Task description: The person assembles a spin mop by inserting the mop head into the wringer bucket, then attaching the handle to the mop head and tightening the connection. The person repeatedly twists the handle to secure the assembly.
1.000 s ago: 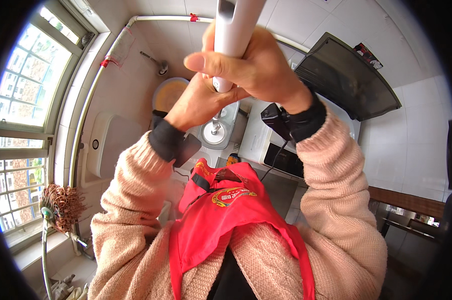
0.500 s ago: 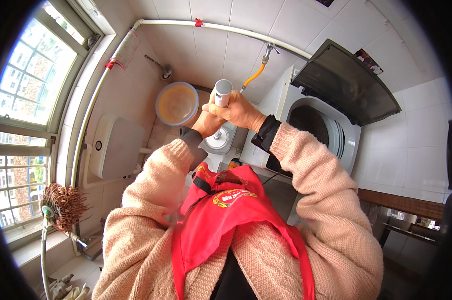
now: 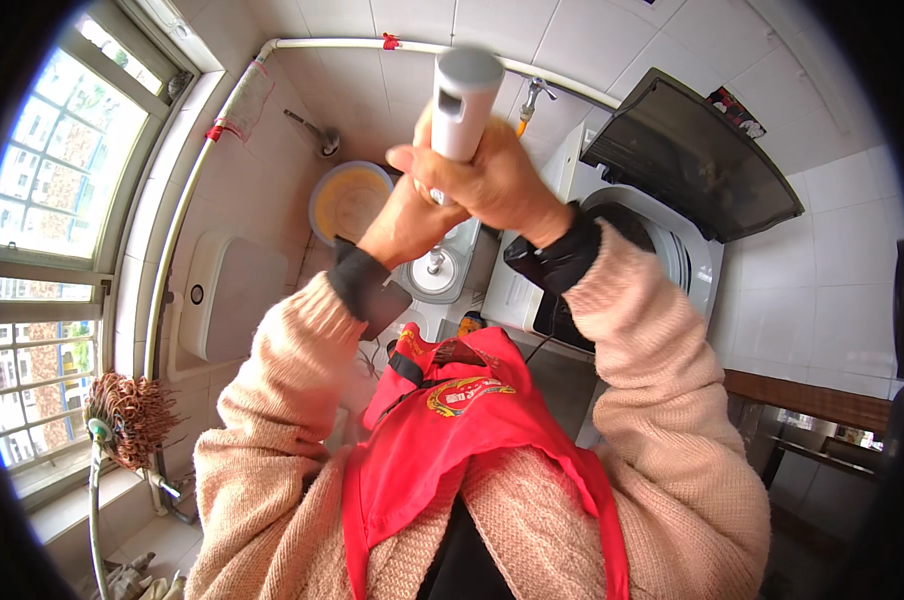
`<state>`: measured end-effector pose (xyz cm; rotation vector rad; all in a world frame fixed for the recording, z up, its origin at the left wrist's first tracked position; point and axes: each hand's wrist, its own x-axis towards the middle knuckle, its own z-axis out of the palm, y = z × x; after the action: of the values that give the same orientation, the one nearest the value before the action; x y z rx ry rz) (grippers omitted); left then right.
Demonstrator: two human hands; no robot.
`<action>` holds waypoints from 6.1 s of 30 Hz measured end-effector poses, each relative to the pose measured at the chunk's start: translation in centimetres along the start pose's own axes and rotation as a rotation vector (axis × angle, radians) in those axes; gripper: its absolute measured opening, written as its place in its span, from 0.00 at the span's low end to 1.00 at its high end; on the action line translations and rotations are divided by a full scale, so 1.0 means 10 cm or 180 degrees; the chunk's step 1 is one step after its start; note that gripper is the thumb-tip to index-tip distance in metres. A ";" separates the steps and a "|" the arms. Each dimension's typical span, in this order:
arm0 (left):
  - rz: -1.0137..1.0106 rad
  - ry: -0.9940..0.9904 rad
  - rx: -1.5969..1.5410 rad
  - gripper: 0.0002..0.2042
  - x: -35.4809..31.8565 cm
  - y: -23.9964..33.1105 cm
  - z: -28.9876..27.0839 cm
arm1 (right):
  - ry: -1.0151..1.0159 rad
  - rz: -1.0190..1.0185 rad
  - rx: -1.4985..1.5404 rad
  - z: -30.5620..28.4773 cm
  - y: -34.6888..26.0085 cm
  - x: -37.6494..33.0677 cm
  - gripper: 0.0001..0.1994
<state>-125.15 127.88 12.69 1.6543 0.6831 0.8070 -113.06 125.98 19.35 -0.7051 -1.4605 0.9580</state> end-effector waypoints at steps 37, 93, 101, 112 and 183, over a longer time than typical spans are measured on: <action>-0.0030 0.0034 -0.0148 0.13 -0.15 -0.36 0.11 | -0.0339 0.0815 -0.0358 -0.13 0.27 -0.29 0.16; 0.0169 0.0439 0.0357 0.19 -0.24 -0.90 0.20 | -0.0284 0.0641 -0.1070 -0.10 0.73 -0.43 0.13; -0.0182 -0.0054 -0.0337 0.24 -0.21 -1.17 0.13 | -0.1035 0.0497 -0.1612 -0.29 0.68 -0.43 0.10; 0.0123 -0.0109 0.0022 0.18 -0.14 0.12 -0.06 | -0.0272 0.0151 -0.0693 0.01 -0.28 -0.01 0.13; -0.1301 0.0393 0.0179 0.13 -0.01 -0.92 0.03 | 0.1073 0.2467 -0.3707 -2.69 3.03 0.10 0.21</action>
<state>-125.24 129.59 3.66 1.4531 1.0967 0.5997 -89.78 145.61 -7.46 -2.2743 -1.3541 0.3765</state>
